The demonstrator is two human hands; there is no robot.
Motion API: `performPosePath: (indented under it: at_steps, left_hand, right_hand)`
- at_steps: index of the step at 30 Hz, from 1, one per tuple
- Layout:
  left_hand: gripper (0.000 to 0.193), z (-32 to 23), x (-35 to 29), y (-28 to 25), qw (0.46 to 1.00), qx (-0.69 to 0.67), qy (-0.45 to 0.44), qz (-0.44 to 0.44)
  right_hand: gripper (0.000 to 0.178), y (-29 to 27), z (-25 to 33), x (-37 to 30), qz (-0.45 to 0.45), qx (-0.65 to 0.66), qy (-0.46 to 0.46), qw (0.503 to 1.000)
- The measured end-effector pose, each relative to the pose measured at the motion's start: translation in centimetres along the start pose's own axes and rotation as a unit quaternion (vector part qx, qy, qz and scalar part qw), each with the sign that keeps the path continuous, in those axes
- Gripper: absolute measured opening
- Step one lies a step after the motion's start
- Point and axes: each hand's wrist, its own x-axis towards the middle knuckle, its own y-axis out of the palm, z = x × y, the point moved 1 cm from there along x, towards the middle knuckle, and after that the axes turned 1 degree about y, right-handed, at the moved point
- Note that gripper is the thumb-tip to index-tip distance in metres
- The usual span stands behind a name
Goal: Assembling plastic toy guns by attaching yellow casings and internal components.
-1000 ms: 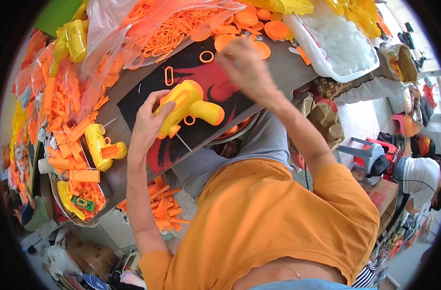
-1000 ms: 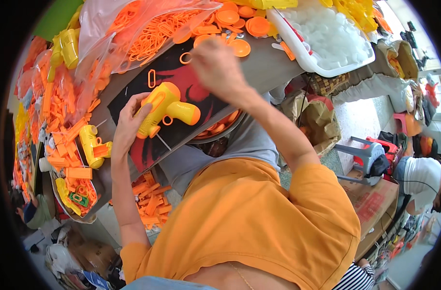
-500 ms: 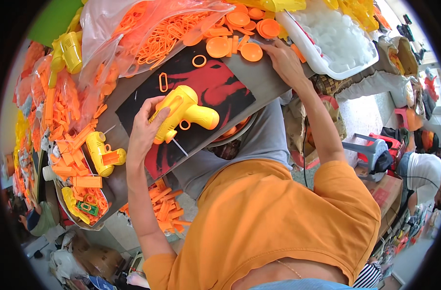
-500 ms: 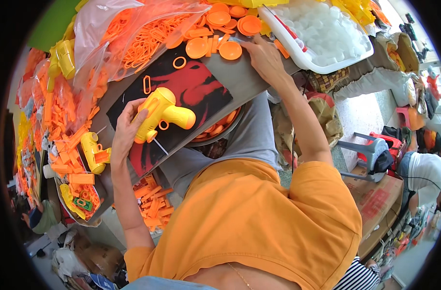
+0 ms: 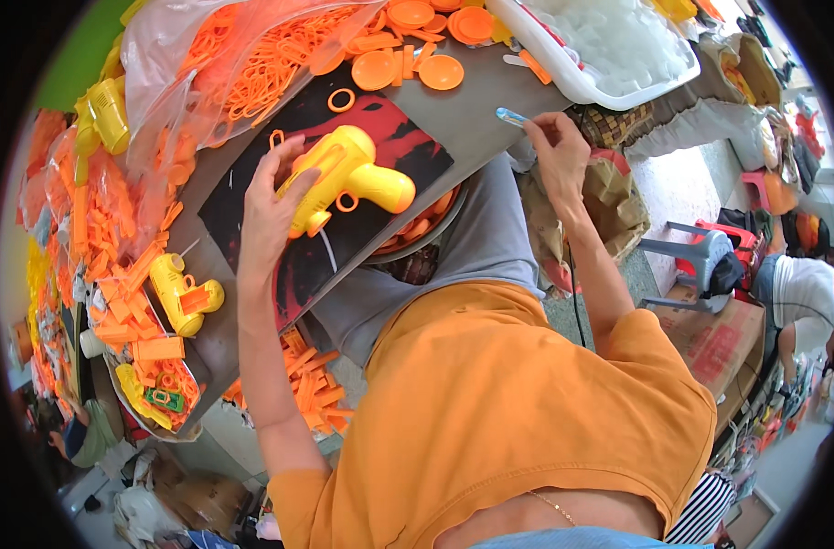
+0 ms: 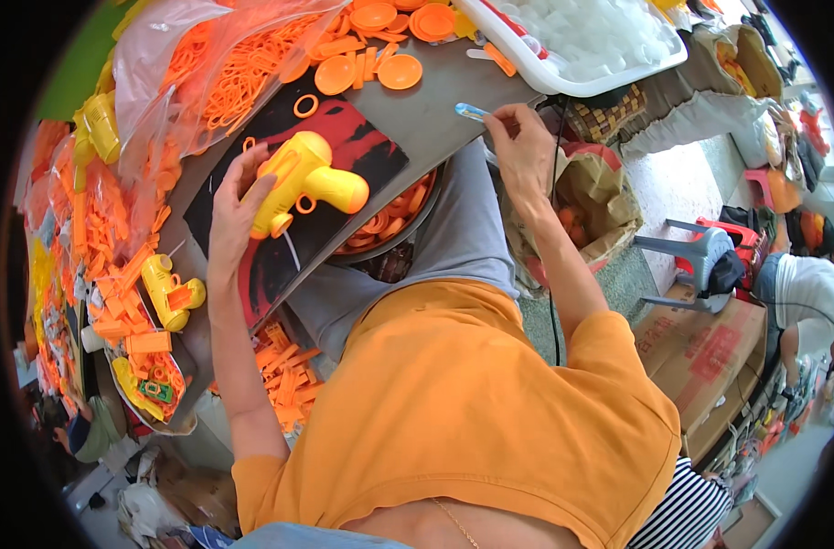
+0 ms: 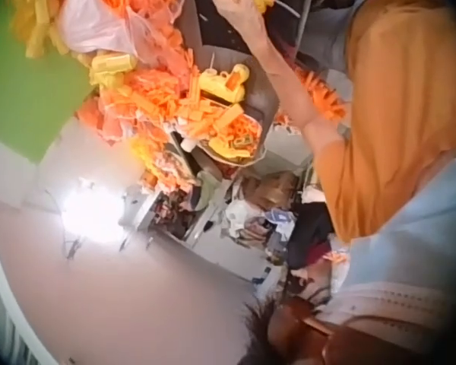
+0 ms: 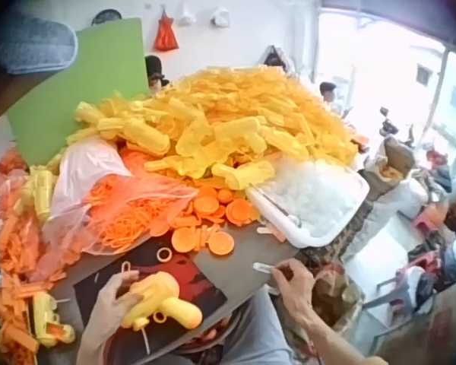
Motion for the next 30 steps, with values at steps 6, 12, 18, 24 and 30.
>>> performPosePath:
  at_steps: [6,12,18,24,30]
  left_hand:
    - [0.030,-1.3,-1.0,1.6,0.909,0.266,0.285,-0.146]
    - [0.021,-0.7,-1.6,1.6,0.903,0.296,0.271,-0.153]
    - [0.020,-1.8,-1.9,1.7,0.885,0.351,0.270,-0.143]
    - [0.020,-0.1,-1.7,1.8,0.868,0.339,0.310,-0.190]
    - [0.021,0.4,-1.6,2.4,0.880,0.276,0.322,-0.215]
  right_hand:
    - [0.017,-0.8,-2.2,0.6,-0.009,0.097,0.026,0.995]
    - [0.025,-1.1,-2.3,0.7,0.066,0.121,0.138,0.981]
    - [0.019,-1.7,2.9,0.6,0.132,0.203,0.110,0.964]
    - [0.018,4.1,9.0,0.9,0.307,0.260,0.024,0.915]
    - [0.022,8.1,10.4,0.5,0.389,0.220,0.015,0.894]
